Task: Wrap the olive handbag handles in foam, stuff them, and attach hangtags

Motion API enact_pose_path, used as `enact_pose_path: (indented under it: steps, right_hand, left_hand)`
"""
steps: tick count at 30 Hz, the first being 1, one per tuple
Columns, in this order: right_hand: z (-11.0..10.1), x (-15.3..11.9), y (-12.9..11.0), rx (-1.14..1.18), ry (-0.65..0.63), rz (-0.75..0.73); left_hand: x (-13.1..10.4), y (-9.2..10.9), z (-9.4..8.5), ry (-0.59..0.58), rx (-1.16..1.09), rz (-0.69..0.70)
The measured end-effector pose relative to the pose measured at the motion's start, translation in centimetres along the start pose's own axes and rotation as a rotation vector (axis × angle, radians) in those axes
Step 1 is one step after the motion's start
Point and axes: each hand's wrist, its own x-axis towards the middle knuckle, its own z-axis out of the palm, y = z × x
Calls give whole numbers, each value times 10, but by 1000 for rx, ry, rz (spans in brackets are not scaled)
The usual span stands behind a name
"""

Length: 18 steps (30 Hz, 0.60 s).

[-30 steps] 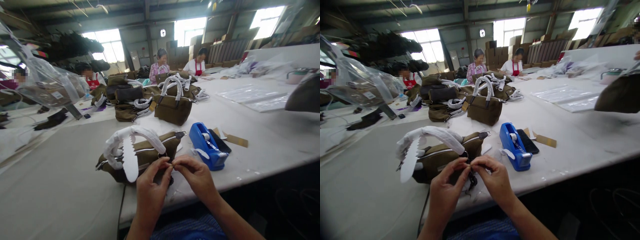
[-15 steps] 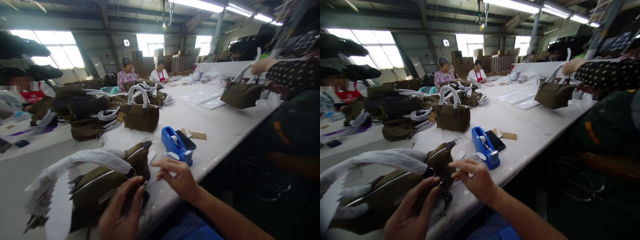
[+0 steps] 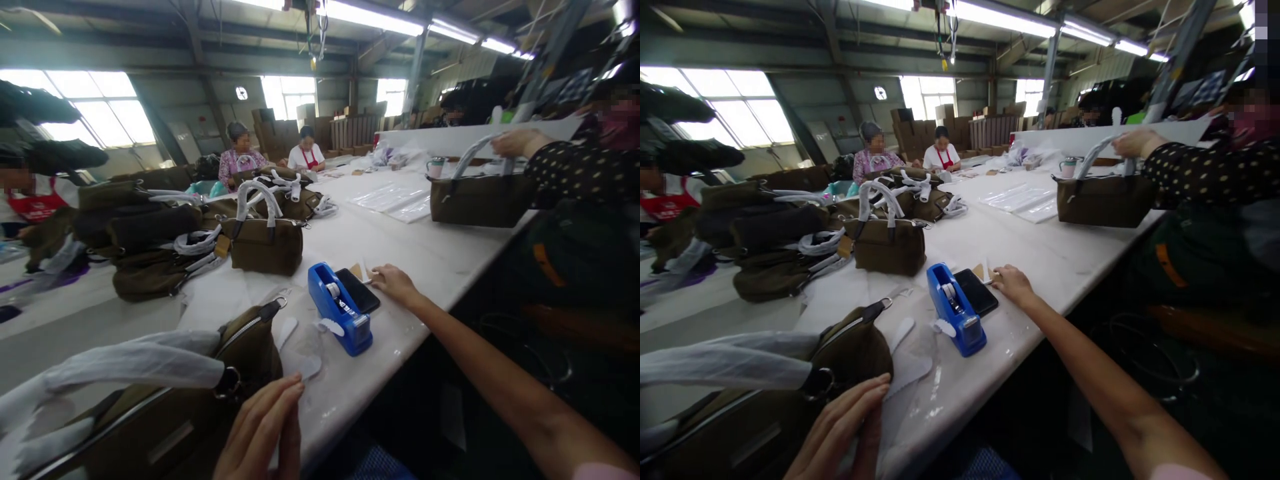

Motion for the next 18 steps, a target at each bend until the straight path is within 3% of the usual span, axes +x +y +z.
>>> enact_pose_path:
  steps: [4,8,12,18]
  right_hand:
    - [-10,2,5,-8,-87,-61]
    - [-24,9,-14,80,-11,-128]
    - [-26,38,-68,282,33,-237]
    - [1,114,-162,538,-9,-228]
  left_hand:
    - [2,-11,2,-50,68,54]
    - [8,-17,0,-44,99,-22]
    - [14,-16,-1,18,92,-105]
    - [7,-11,-19,197,151,-23]
